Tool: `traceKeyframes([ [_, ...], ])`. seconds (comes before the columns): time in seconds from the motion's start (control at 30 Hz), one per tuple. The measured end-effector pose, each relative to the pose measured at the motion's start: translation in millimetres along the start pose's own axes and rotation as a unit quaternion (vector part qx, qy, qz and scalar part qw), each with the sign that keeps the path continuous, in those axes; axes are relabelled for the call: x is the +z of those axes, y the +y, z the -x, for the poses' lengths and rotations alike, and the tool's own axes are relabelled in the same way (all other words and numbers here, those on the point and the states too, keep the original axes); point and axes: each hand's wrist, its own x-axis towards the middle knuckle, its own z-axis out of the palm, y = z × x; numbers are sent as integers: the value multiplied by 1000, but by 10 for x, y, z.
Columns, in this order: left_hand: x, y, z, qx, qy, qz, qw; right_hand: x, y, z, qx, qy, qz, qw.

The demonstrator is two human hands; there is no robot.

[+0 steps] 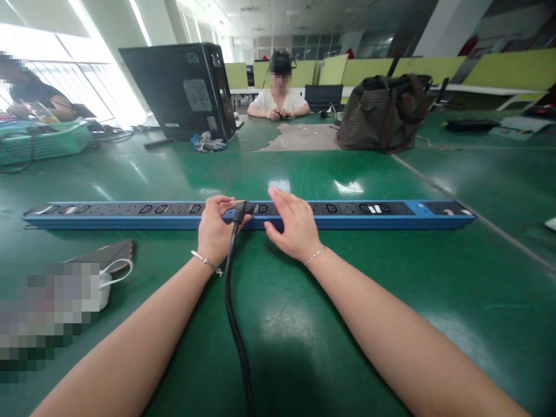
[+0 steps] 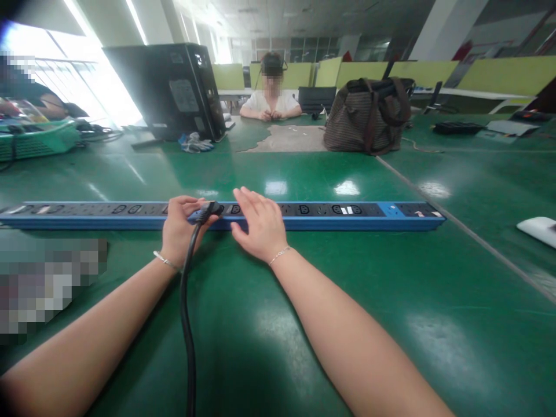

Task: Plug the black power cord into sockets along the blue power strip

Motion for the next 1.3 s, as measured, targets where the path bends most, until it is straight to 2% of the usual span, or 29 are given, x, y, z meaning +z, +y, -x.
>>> traceKeyframes([
  [0.1,5,94,23,35,6,-88,995,-4,-115,-6,-131,-13,-46,990],
  [0.2,12,146,42,90,-9,-147,985,35,-173,-3,-170,-12,-78,982],
  [0.33,15,126,53,139,-79,-152,975,33,-133,-8,-148,21,-94,984],
  [0.43,15,79,56,169,-136,-196,956,-26,-47,-18,-116,71,-95,986],
  [0.53,21,22,67,159,-171,-254,939,-68,64,-19,-68,102,-89,988],
  [0.67,22,15,99,141,-174,-293,929,-37,190,-8,2,127,-85,988],
  [0.83,7,140,150,200,-176,-308,913,47,235,0,47,141,-91,985],
  [0.93,27,195,189,212,-185,-315,907,81,231,-6,52,120,-89,987],
  [1.07,99,231,262,185,-195,-324,907,109,227,-24,40,87,-83,992],
  [1.3,156,279,304,161,-192,-315,915,108,225,-36,21,77,-59,995],
])
